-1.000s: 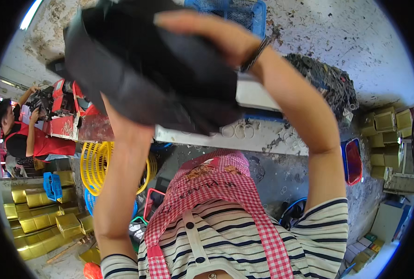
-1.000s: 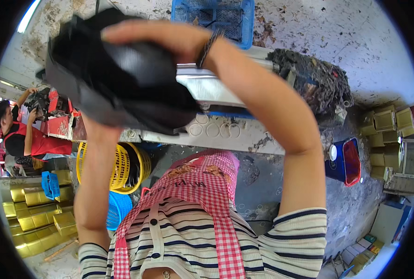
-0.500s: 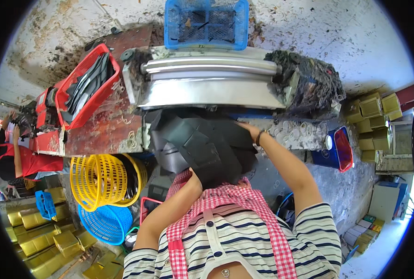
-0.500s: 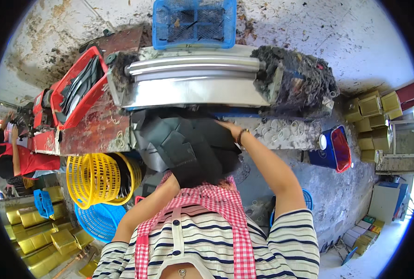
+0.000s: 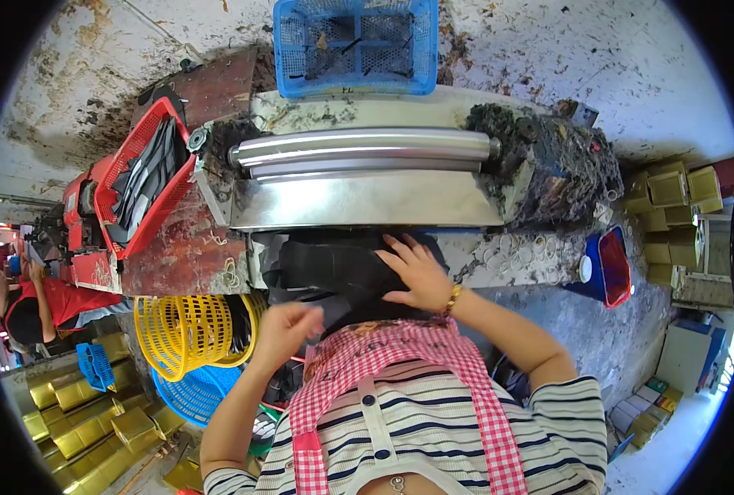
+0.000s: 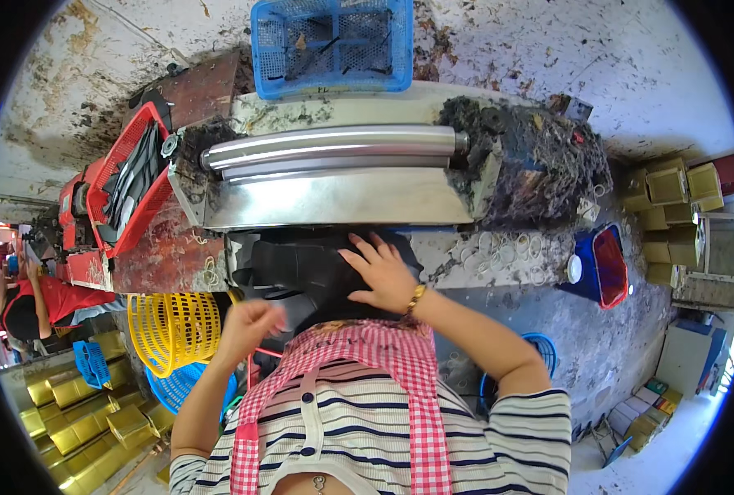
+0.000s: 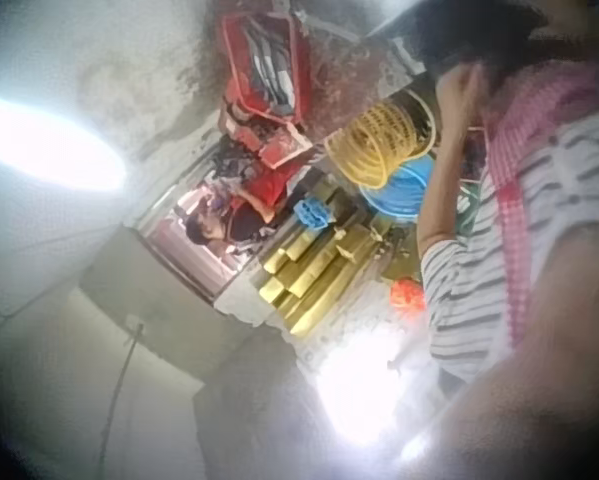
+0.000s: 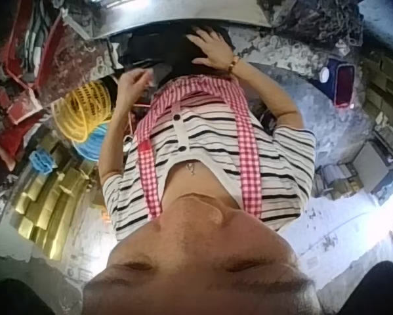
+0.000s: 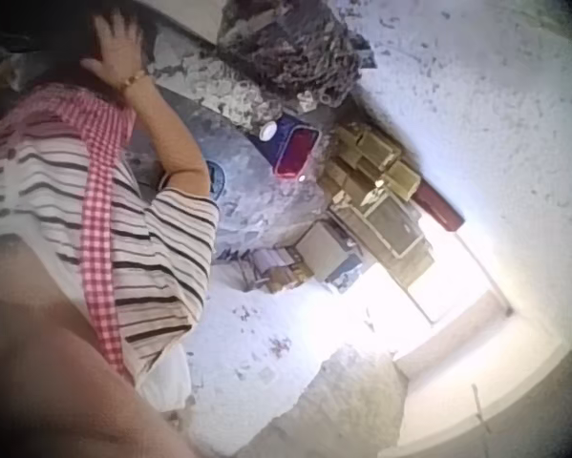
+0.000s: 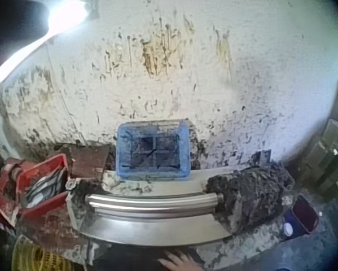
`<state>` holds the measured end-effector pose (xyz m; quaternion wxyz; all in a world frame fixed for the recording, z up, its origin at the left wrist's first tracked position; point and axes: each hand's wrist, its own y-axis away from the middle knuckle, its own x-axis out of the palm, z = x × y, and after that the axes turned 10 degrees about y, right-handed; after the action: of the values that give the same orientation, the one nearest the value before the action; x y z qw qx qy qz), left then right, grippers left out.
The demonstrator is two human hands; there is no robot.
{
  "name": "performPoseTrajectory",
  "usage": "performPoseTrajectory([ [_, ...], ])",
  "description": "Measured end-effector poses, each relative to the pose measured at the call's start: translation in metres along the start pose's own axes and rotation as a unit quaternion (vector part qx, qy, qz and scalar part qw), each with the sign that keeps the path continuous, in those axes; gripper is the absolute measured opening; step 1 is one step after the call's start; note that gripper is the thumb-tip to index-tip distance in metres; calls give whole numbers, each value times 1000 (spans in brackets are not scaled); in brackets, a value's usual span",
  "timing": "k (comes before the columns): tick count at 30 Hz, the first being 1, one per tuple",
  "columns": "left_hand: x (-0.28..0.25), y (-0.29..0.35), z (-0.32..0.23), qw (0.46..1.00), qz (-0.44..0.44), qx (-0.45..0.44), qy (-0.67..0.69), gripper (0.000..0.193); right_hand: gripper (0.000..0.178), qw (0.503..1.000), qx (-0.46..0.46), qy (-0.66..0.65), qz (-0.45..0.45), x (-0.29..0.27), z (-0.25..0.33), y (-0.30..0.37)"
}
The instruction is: Feeding shoe upper components through a roller machine to apply adhesive or laminate them.
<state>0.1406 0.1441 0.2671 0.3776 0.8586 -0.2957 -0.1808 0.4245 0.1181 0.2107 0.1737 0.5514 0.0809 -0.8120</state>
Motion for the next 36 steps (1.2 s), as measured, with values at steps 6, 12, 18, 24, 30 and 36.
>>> performPoseTrajectory([
  [6, 17, -35, -52, 772, -239, 424, -409, 56, 57, 979, -195, -34, -52, -25, -6, -5],
  [12, 2, -20, -93, 775, -82, 391, -489, 45, 43, 968, -184, -168, -39, -64, 3, -1],
  [18, -34, -29, -99, 970, 124, 199, -67, 17, 43, 987, -91, -119, -57, -144, -35, -54],
  [24, -23, -56, -69, 990, 6, 50, 135, 30, 46, 999, -14, -22, -21, -163, -99, -127],
  [30, -34, -4, -80, 982, 34, 135, 131, 29, 70, 956, 156, -78, 237, -138, -124, -201],
  [36, -13, 16, -102, 980, 78, 136, 126, 25, 42, 977, -82, -81, 181, -168, -113, -208],
])
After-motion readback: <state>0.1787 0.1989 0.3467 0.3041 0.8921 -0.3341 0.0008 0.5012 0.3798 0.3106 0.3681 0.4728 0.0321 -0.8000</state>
